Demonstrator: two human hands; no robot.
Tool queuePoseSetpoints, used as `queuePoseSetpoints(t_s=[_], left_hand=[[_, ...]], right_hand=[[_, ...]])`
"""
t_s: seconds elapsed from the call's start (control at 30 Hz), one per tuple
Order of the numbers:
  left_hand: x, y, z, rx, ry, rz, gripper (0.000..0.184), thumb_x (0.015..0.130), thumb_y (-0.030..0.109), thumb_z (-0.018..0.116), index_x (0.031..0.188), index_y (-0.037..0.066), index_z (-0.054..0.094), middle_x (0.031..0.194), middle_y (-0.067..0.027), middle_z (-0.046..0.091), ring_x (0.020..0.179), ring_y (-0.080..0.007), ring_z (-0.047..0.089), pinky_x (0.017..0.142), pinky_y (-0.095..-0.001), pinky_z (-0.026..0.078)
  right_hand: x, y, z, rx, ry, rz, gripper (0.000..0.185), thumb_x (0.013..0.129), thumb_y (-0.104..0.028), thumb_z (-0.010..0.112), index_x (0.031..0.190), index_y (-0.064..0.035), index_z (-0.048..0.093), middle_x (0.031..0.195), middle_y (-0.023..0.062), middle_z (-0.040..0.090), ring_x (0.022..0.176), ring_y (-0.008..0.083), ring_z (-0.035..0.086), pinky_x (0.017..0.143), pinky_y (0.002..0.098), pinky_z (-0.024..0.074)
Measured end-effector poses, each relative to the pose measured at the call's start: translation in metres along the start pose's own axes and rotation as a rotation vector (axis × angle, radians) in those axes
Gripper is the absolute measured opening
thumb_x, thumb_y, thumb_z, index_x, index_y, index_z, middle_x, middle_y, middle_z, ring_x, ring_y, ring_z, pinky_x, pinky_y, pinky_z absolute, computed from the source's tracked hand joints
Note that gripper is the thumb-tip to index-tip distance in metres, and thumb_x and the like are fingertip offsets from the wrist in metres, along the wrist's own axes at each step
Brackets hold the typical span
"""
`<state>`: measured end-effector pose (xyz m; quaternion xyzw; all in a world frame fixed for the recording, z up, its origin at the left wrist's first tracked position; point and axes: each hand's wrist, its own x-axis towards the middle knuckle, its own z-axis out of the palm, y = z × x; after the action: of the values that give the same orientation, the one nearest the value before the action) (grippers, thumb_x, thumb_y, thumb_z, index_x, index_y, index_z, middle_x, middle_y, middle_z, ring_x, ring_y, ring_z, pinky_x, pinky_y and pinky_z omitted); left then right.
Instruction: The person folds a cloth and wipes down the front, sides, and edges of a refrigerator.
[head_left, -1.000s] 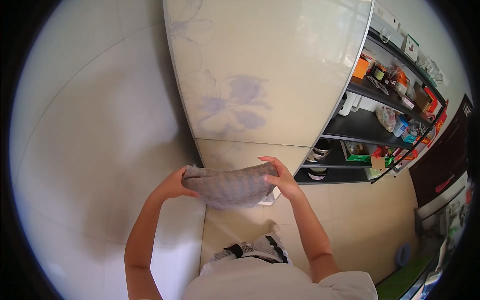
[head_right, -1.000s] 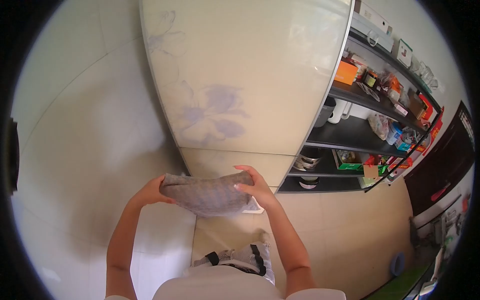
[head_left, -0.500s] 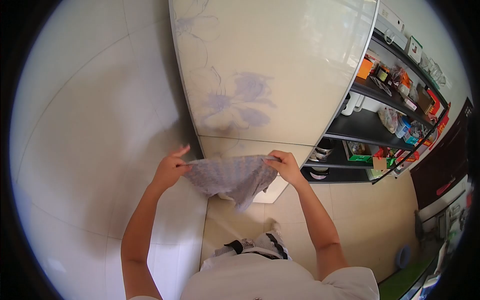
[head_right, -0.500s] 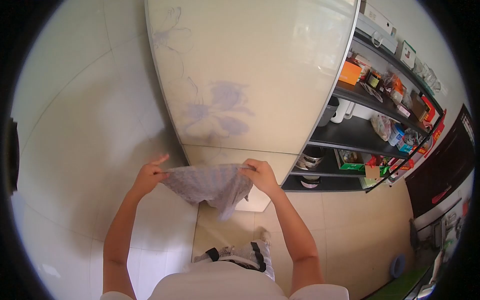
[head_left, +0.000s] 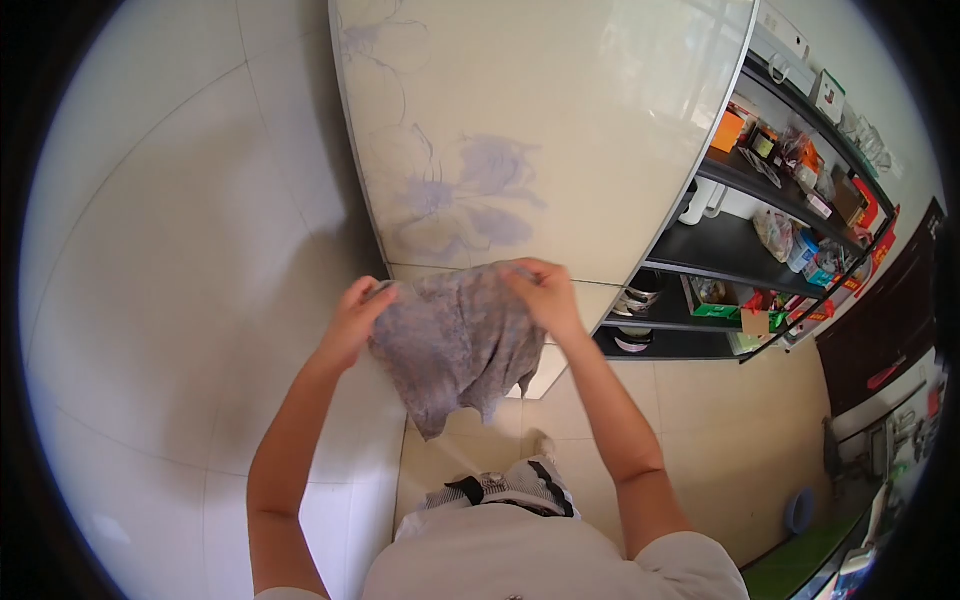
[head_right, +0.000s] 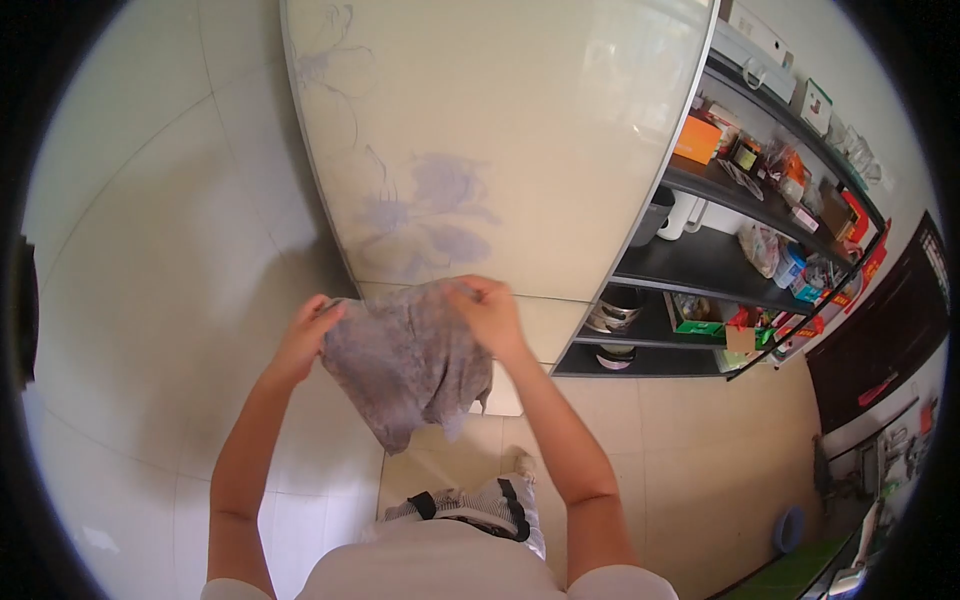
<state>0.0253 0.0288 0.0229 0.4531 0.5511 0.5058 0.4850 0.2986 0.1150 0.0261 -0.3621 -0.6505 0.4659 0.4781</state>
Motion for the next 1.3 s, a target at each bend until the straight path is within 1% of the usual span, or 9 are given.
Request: queuePoseSetpoints(t_s=[0.2, 0.4, 0.5, 0.63, 0.83, 0.9, 1.0, 1.2, 1.3], left_hand=[[-0.024, 0.038, -0.019, 0.218, -0.143, 0.224, 0.033, 0.08, 0.01, 0.068, 0.108, 0.005, 0.051, 0.074, 0.0022, 0.056, 0.062, -0.0055, 0.045, 0.054, -0.0249, 0.037], [-0.013, 0.041, -0.011, 0.861, -0.205, 0.175, 0.014, 0.085, 0.014, 0.062, 0.089, 0.0, 0.06, 0.053, -0.0014, 0.05, 0.051, -0.0087, 0.041, 0.054, -0.0254, 0.039], [-0.019, 0.053, 0.006, 1.07, -0.084, 0.189, 0.02, 0.086, 0.019, 0.061, 0.083, 0.0, 0.061, 0.062, -0.0063, 0.057, 0.057, -0.0098, 0.045, 0.059, -0.0268, 0.041], [0.007, 0.009, -0.009, 0.676, -0.072, 0.389, 0.025, 0.088, 0.026, 0.06, 0.086, 0.002, 0.064, 0.077, -0.0096, 0.063, 0.074, -0.0156, 0.056, 0.069, -0.0275, 0.042], [0.01, 0.014, 0.007, -0.198, -0.121, -0.239, 0.031, 0.09, 0.032, 0.057, 0.101, 0.003, 0.061, 0.098, -0.0059, 0.064, 0.091, -0.0182, 0.061, 0.085, -0.0292, 0.044], [0.013, 0.011, 0.017, -0.381, -0.13, -0.314, 0.035, 0.09, 0.034, 0.057, 0.108, 0.004, 0.058, 0.102, -0.0064, 0.063, 0.091, -0.0185, 0.061, 0.086, -0.031, 0.045], [0.009, 0.012, 0.047, -0.468, -0.133, -0.268, 0.036, 0.086, 0.029, 0.064, 0.109, 0.003, 0.054, 0.103, -0.0058, 0.062, 0.09, -0.0159, 0.059, 0.084, -0.032, 0.045], [-0.008, 0.028, 0.072, 0.195, -0.11, 0.446, 0.041, 0.072, 0.006, 0.076, 0.104, 0.003, 0.053, 0.096, -0.0042, 0.06, 0.09, -0.0123, 0.056, 0.08, -0.0284, 0.046], [-0.013, 0.031, 0.063, 0.145, -0.089, 0.399, 0.04, 0.073, 0.003, 0.074, 0.107, 0.001, 0.054, 0.099, -0.0046, 0.061, 0.091, -0.0126, 0.057, 0.08, -0.0271, 0.046]], right_hand=[[-0.007, -0.015, -0.057, -0.189, 0.062, -0.044, 0.019, 0.084, -0.015, 0.067, 0.093, 0.0012, 0.068, 0.077, 0.0024, 0.066, 0.072, 0.0061, 0.056, 0.066, 0.0218, 0.0458], [-0.019, -0.025, -0.067, -0.76, 0.237, -0.407, 0.02, 0.079, -0.023, 0.07, 0.085, -0.0037, 0.068, 0.073, 0.0069, 0.066, 0.063, 0.023, 0.06, 0.061, 0.0293, 0.0474], [-0.019, -0.018, -0.075, -0.787, 0.27, -0.495, 0.021, 0.081, -0.023, 0.068, 0.083, -0.003, 0.067, 0.069, 0.0097, 0.063, 0.062, 0.0245, 0.059, 0.059, 0.0314, 0.0464], [-0.022, -0.027, -0.077, -0.663, 0.212, -0.033, 0.025, 0.086, -0.026, 0.061, 0.082, -0.0013, 0.063, 0.065, 0.0158, 0.06, 0.059, 0.027, 0.059, 0.055, 0.034, 0.0442], [0.004, -0.004, -0.064, -0.624, 0.286, -0.038, 0.029, 0.088, -0.028, 0.057, 0.081, 0.0001, 0.061, 0.056, 0.0139, 0.056, 0.051, 0.0234, 0.055, 0.049, 0.0331, 0.0415], [0.01, 0.01, -0.05, -0.271, 0.219, 0.178, 0.028, 0.089, -0.027, 0.056, 0.084, -0.0006, 0.061, 0.061, 0.0101, 0.057, 0.054, 0.0184, 0.055, 0.047, 0.0314, 0.0427], [0.004, -0.006, 0.0, 0.056, 0.113, 0.263, 0.026, 0.09, -0.028, 0.054, 0.094, -0.0029, 0.059, 0.073, 0.0019, 0.056, 0.057, 0.0118, 0.053, 0.047, 0.0246, 0.0455], [-0.011, -0.063, 0.028, 0.373, -0.422, 0.315, 0.035, 0.092, -0.028, 0.053, 0.113, -0.0003, 0.053, 0.098, 0.0089, 0.062, 0.085, 0.0168, 0.061, 0.074, 0.0295, 0.0511], [-0.009, -0.055, -0.016, 0.28, -0.364, 0.178, 0.039, 0.091, -0.024, 0.055, 0.121, -0.0001, 0.049, 0.112, 0.0111, 0.058, 0.105, 0.0199, 0.055, 0.088, 0.0317, 0.0452]])
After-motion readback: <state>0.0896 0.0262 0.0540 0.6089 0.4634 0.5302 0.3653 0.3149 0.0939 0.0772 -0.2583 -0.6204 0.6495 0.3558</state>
